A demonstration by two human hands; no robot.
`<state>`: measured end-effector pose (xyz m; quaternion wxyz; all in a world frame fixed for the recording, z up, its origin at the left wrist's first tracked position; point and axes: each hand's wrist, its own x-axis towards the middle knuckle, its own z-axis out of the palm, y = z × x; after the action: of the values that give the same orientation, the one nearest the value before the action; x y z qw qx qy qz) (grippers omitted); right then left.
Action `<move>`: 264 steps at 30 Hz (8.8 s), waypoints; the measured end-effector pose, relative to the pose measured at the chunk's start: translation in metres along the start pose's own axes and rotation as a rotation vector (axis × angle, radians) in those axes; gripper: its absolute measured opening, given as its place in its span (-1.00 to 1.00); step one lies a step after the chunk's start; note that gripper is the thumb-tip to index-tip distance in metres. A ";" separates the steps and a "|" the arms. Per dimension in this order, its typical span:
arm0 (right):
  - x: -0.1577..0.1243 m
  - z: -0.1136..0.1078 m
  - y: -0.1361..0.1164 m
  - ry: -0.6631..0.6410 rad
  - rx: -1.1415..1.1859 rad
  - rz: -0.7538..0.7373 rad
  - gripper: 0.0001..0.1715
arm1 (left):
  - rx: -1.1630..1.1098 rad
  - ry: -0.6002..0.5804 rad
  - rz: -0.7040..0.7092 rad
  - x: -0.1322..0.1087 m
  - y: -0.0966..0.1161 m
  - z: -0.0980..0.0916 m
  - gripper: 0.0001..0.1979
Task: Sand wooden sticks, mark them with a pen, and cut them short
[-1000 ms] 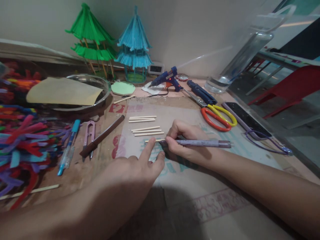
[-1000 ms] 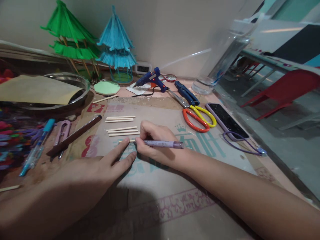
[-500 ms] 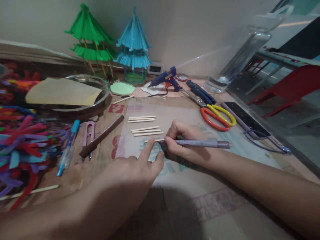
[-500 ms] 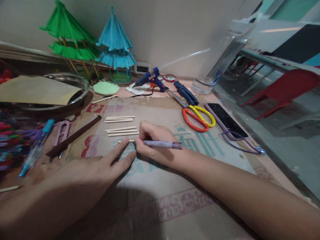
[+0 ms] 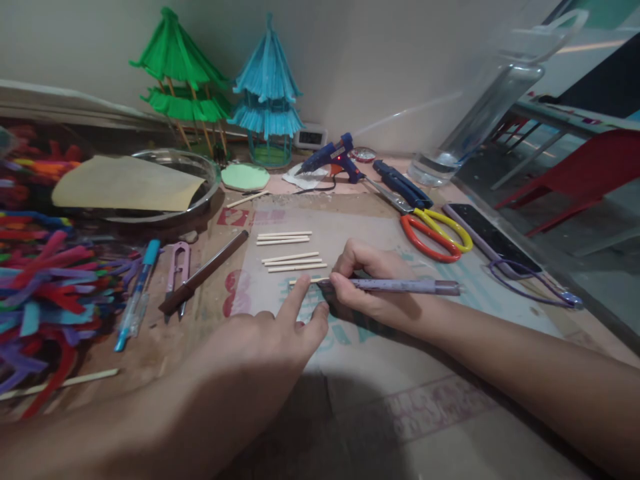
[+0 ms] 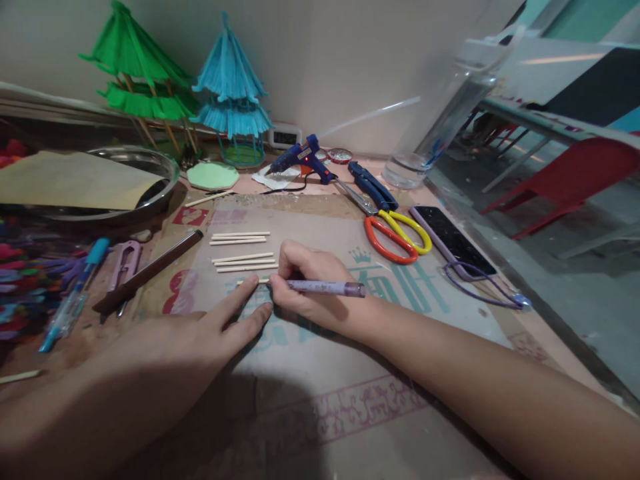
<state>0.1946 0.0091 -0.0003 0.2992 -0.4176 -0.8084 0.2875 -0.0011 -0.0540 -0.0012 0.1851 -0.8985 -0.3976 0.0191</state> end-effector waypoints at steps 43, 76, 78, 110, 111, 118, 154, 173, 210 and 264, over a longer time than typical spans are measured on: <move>0.000 0.000 0.001 0.037 0.022 0.005 -0.78 | -0.007 0.012 0.011 -0.002 -0.002 0.007 -0.37; 0.001 0.000 0.000 0.009 0.023 -0.008 -0.79 | -0.017 -0.209 0.066 0.005 -0.007 -0.003 -0.24; 0.000 0.000 0.000 0.018 0.030 -0.007 -0.79 | -0.007 -0.159 0.054 0.003 -0.006 0.000 -0.26; -0.005 -0.003 -0.006 0.073 0.102 -0.070 -0.80 | -0.076 -0.055 -0.126 0.025 -0.049 -0.011 -0.75; -0.006 -0.003 -0.007 0.085 0.102 -0.084 -0.80 | -0.071 -0.051 -0.151 0.026 -0.053 -0.013 -0.73; -0.004 0.001 -0.005 0.122 0.027 -0.221 -0.79 | 0.000 -0.083 -0.267 0.043 -0.093 -0.025 -0.72; 0.006 0.013 0.025 0.206 -0.120 -0.405 -0.89 | -0.124 0.290 -0.045 0.019 -0.045 -0.003 -0.84; 0.002 0.002 0.026 0.023 -0.278 -0.354 -0.81 | -0.139 -0.237 0.053 0.001 -0.006 -0.012 -0.35; 0.002 0.007 0.029 -0.016 -0.284 -0.333 -0.75 | -0.106 0.006 0.026 -0.003 0.002 0.002 -0.58; 0.003 0.006 0.026 -0.025 -0.299 -0.384 -0.77 | -0.009 -0.043 -0.007 -0.009 0.003 -0.002 -0.61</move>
<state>0.2023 0.0231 -0.0220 0.2729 -0.2923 -0.9102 0.1076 -0.0049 -0.0629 -0.0013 0.1725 -0.8972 -0.4049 0.0358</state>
